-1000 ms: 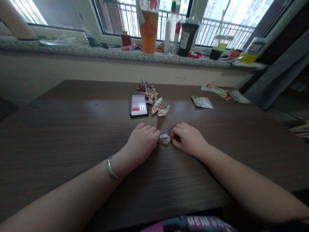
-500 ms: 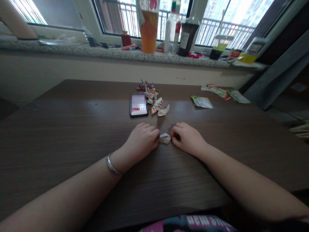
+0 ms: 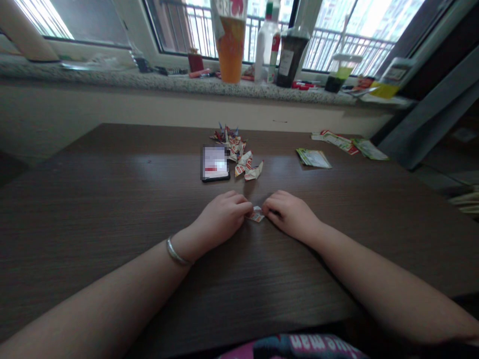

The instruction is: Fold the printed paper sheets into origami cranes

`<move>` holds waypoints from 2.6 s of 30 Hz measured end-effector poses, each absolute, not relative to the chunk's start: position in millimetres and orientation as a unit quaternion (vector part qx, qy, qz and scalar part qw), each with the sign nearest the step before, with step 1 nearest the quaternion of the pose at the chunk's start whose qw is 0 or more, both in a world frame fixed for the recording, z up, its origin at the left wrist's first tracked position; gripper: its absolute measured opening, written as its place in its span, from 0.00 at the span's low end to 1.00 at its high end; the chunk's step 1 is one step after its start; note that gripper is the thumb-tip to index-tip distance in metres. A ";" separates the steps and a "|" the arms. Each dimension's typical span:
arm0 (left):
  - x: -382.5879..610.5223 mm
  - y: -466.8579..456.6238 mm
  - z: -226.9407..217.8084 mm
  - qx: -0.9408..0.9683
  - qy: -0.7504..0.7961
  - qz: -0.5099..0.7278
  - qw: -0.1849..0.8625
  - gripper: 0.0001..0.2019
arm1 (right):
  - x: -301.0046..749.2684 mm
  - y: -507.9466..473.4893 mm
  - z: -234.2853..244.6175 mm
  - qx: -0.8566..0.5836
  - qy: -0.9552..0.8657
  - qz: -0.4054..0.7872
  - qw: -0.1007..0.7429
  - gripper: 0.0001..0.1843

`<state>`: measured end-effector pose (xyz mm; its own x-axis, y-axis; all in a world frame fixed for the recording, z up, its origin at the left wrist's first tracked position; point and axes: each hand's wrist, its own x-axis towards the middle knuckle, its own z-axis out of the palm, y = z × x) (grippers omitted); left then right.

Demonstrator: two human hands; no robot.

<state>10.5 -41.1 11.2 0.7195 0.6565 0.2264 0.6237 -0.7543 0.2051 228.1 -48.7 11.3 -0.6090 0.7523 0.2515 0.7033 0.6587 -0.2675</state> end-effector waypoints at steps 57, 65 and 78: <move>15.3 -47.4 20.1 0.962 0.248 0.115 0.013 0.08 | 232.2 -57.0 30.8 -0.365 -0.928 0.006 0.077 0.12; 7.4 -46.1 20.4 0.967 0.231 0.109 0.017 0.10 | 246.8 -59.7 36.6 -0.369 -0.929 0.012 0.042 0.13; -6.4 -43.6 43.3 0.973 0.212 0.035 0.081 0.17 | 255.5 -54.1 33.1 -0.371 -0.925 0.066 0.052 0.17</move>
<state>-6.4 -43.6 43.3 0.9076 0.4185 0.0333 0.4073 -0.8969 0.1722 255.5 -54.1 33.1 -0.7199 0.6925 0.0468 0.6788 0.7166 -0.1604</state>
